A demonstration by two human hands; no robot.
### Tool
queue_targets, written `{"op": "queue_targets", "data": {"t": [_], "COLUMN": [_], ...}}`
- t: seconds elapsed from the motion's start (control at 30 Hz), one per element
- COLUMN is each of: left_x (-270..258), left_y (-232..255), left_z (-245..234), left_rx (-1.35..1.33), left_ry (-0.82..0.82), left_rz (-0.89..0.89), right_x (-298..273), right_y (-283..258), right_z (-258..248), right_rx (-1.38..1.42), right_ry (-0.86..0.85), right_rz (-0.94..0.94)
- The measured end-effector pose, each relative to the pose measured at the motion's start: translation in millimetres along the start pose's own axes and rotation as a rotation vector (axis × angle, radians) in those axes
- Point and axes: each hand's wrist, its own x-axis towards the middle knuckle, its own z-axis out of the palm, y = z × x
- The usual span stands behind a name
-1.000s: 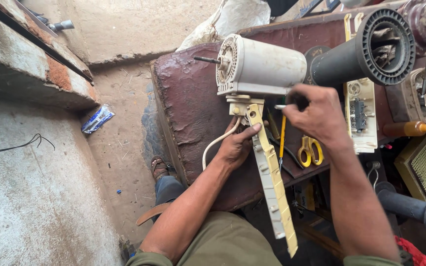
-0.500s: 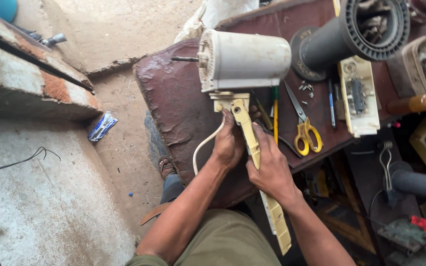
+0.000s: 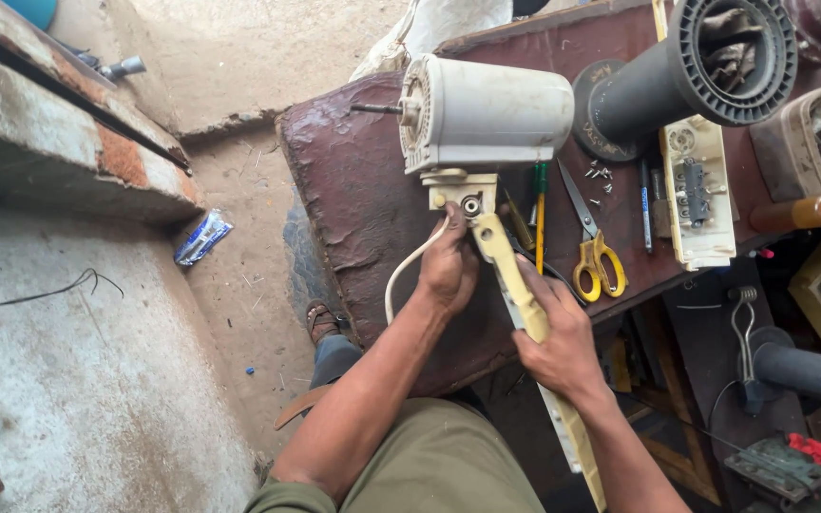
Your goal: The person repairs an electrical appliance, likely a fan, by stripping wires, connecting them to a plastic housing, and using pliers and a screwdriver to secure components. They also attach a motor and a fan blade assembly to the housing.
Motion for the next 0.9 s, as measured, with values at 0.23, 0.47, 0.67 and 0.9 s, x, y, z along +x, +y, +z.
{"op": "queue_targets", "data": {"t": [0.23,0.47,0.67,0.9], "left_x": [1.4,-8.1,-24.8,-49.5], "left_y": [1.6,1.6,4.1,6.0], "left_z": [9.6,10.3,3.6,1.2], "left_rx": [-0.083,-0.021,0.051,0.014], "left_ry": [0.040,0.062,0.068,0.052], "left_rz": [-0.070,-0.164,-0.336,-0.447], "right_x": [-35.4,-50.3,-65.8,-88.7], "right_y": [41.6,64.8,70.4,73.0], "right_z": [-9.1,-10.6,-9.3,-4.4], "right_rx": [0.376,0.988,1.145,1.394], "right_ry": [-0.075,-0.113,-0.041,0.044], "right_rz": [0.035,0.308,0.299,0.310]}}
